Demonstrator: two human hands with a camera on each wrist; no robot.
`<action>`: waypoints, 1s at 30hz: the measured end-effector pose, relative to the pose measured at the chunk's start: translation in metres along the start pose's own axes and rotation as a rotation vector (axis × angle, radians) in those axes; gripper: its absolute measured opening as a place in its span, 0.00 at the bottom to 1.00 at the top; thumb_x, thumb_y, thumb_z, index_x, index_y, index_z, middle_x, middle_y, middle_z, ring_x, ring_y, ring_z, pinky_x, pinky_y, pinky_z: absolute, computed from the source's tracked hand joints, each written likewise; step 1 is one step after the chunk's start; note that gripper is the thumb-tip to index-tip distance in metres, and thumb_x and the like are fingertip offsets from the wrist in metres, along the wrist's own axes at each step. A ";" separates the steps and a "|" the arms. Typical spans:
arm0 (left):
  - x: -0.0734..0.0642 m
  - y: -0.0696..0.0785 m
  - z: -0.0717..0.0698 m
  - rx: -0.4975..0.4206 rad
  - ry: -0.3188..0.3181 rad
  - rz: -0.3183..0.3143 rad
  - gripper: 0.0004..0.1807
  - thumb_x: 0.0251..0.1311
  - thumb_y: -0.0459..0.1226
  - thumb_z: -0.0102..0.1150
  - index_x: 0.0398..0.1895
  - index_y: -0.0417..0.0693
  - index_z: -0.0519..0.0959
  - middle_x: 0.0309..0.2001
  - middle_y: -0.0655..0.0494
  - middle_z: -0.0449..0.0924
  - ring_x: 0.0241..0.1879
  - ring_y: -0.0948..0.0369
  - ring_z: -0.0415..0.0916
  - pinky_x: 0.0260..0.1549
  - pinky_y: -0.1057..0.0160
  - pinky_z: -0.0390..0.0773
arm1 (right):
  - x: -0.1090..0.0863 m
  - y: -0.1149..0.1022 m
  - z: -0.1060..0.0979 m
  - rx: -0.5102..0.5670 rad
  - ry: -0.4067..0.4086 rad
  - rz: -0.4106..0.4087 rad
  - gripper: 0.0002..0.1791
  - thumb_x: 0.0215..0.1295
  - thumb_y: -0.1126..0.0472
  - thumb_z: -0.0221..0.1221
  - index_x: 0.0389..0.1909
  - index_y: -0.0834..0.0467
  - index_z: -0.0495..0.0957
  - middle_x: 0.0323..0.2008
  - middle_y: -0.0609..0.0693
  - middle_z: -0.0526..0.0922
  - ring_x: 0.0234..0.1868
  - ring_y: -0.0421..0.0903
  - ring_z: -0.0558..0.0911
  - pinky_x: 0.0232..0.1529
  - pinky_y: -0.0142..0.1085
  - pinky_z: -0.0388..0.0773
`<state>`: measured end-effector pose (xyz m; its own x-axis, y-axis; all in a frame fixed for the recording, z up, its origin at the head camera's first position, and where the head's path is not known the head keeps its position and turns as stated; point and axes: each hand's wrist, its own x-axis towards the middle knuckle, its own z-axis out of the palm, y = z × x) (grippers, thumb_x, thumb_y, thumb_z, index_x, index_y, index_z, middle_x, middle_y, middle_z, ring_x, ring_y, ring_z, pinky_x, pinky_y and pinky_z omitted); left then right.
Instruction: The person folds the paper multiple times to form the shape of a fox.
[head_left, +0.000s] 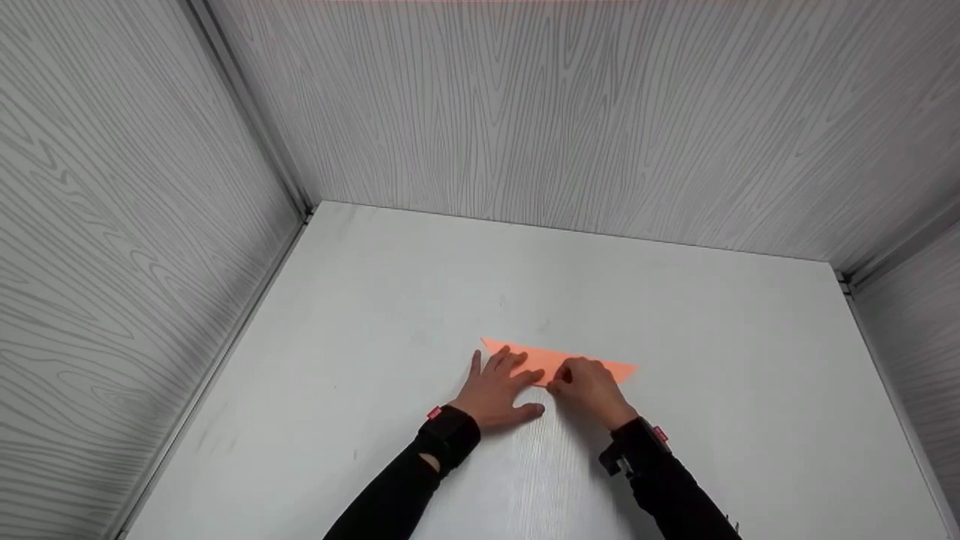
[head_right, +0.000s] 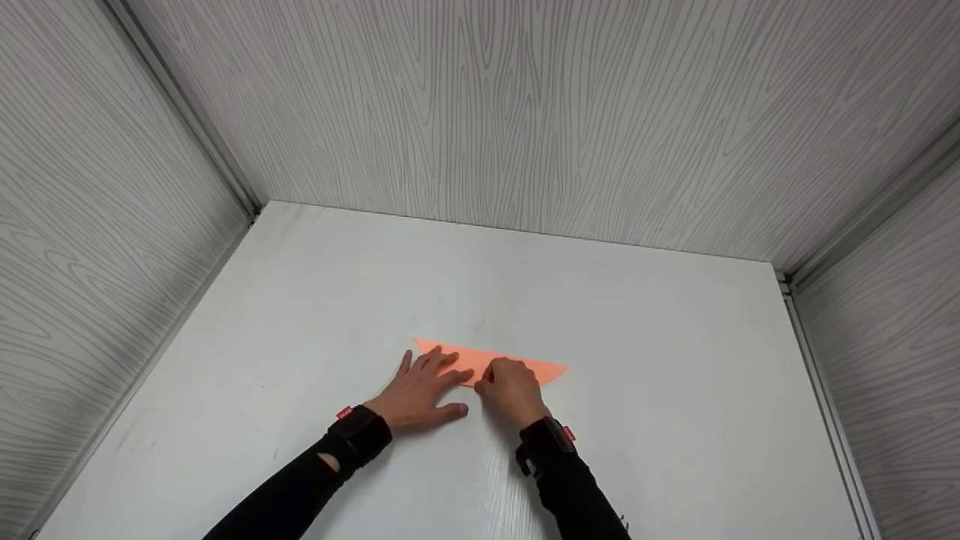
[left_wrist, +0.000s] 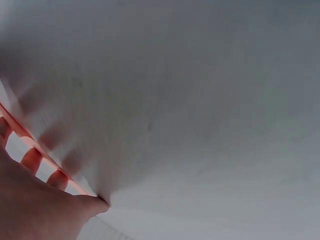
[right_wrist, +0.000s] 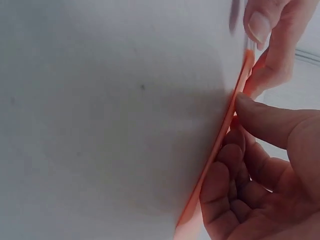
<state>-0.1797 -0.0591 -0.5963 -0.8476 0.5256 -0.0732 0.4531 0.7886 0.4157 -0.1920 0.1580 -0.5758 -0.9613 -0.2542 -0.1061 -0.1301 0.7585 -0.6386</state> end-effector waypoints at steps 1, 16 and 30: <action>0.000 0.001 -0.001 -0.003 -0.005 -0.008 0.34 0.72 0.63 0.53 0.78 0.66 0.71 0.82 0.51 0.62 0.85 0.47 0.50 0.79 0.27 0.46 | 0.000 0.000 -0.001 0.008 -0.006 -0.001 0.03 0.68 0.64 0.68 0.36 0.60 0.86 0.33 0.52 0.87 0.34 0.42 0.80 0.40 0.38 0.76; 0.021 0.026 -0.004 0.065 0.206 -0.174 0.11 0.77 0.49 0.57 0.49 0.64 0.88 0.56 0.53 0.80 0.65 0.47 0.76 0.69 0.20 0.58 | 0.005 -0.011 -0.009 -0.057 -0.050 0.075 0.06 0.66 0.66 0.66 0.30 0.62 0.82 0.27 0.52 0.80 0.26 0.43 0.72 0.31 0.35 0.66; 0.035 0.027 0.011 -0.044 0.292 -0.211 0.05 0.66 0.46 0.72 0.40 0.59 0.88 0.51 0.51 0.76 0.59 0.46 0.71 0.67 0.33 0.66 | 0.006 -0.011 -0.012 -0.099 -0.059 0.101 0.09 0.67 0.63 0.68 0.30 0.61 0.80 0.26 0.50 0.77 0.26 0.44 0.72 0.30 0.35 0.66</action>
<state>-0.1945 -0.0158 -0.5976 -0.9673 0.2340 0.0981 0.2527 0.8524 0.4578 -0.1996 0.1553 -0.5609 -0.9552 -0.2064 -0.2122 -0.0598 0.8367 -0.5444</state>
